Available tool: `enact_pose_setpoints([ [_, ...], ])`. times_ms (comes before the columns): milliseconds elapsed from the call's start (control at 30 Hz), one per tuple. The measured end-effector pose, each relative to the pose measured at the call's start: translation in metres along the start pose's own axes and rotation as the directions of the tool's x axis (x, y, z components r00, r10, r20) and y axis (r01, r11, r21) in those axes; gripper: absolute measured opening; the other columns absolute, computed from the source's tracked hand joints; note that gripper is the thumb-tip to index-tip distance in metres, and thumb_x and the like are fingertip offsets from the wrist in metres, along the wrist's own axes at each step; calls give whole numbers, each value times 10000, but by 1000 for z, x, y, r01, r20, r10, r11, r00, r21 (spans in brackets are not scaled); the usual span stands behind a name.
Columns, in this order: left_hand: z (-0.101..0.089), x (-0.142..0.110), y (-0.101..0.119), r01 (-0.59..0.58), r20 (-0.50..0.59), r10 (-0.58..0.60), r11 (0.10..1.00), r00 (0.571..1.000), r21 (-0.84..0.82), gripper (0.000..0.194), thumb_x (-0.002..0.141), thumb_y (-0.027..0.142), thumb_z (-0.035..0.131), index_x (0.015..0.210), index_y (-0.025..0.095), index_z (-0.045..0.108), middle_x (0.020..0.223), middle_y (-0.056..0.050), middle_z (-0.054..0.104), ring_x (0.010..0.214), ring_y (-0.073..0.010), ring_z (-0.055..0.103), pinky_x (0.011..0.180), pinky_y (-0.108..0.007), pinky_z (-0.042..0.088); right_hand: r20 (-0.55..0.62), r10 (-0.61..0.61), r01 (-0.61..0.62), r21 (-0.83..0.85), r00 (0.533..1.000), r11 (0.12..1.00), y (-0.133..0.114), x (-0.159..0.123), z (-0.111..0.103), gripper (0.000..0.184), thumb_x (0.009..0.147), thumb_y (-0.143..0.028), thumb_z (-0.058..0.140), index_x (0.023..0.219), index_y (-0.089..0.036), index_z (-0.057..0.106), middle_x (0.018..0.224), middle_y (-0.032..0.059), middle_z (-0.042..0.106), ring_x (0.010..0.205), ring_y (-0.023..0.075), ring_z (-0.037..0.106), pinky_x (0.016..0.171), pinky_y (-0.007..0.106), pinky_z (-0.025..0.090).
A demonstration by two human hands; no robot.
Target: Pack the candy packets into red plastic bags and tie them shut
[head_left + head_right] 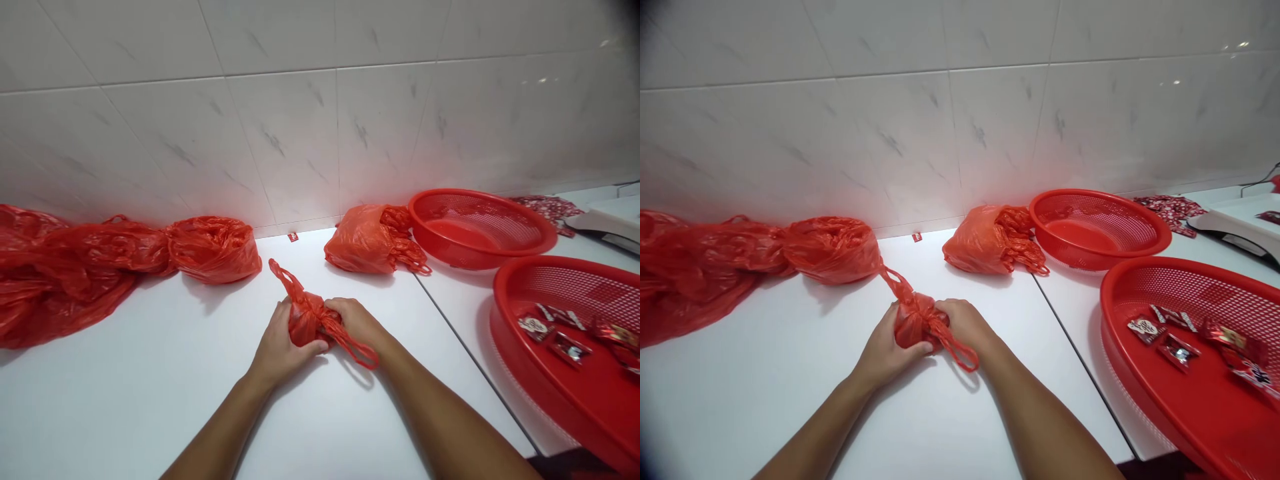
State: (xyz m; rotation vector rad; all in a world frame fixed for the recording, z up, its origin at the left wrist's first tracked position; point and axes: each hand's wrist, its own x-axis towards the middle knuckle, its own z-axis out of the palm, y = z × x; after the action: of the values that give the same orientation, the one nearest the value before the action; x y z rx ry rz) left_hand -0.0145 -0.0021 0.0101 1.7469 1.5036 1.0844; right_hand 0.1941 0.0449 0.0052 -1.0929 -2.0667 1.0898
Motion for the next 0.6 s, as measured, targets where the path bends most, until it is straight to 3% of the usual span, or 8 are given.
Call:
enact_pose_setpoints([
  [100, -1, -3, 10, -71, 42, 67, 991, 997, 113, 744, 611, 342, 975, 1275, 295, 643, 1227, -72, 688, 1118, -352, 669, 1001, -525, 529, 42, -41, 39, 39, 998, 998, -4, -2, 10, 151, 770, -265, 709, 744, -204, 573, 753, -32, 627, 679, 135, 521, 612, 246, 355],
  [200, -3, -4, 11, -116, 61, 112, 990, 992, 83, 678, 661, 347, 944, 1271, 310, 652, 1231, -71, 694, 1104, -347, 676, 990, -517, 541, 70, -44, 39, 75, 997, 996, -2, -2, 19, 235, 709, -275, 771, 709, -206, 547, 720, -39, 612, 654, 131, 493, 606, 248, 373],
  [600, 1, -6, 4, -137, 104, 121, 977, 987, 162, 427, 727, 244, 835, 1107, 278, 644, 1092, -40, 693, 1012, -304, 670, 908, -474, 559, 87, -96, 82, 146, 992, 986, -2, -4, 22, 224, 744, -243, 707, 685, -205, 494, 682, -45, 560, 627, 116, 447, 608, 240, 385],
])
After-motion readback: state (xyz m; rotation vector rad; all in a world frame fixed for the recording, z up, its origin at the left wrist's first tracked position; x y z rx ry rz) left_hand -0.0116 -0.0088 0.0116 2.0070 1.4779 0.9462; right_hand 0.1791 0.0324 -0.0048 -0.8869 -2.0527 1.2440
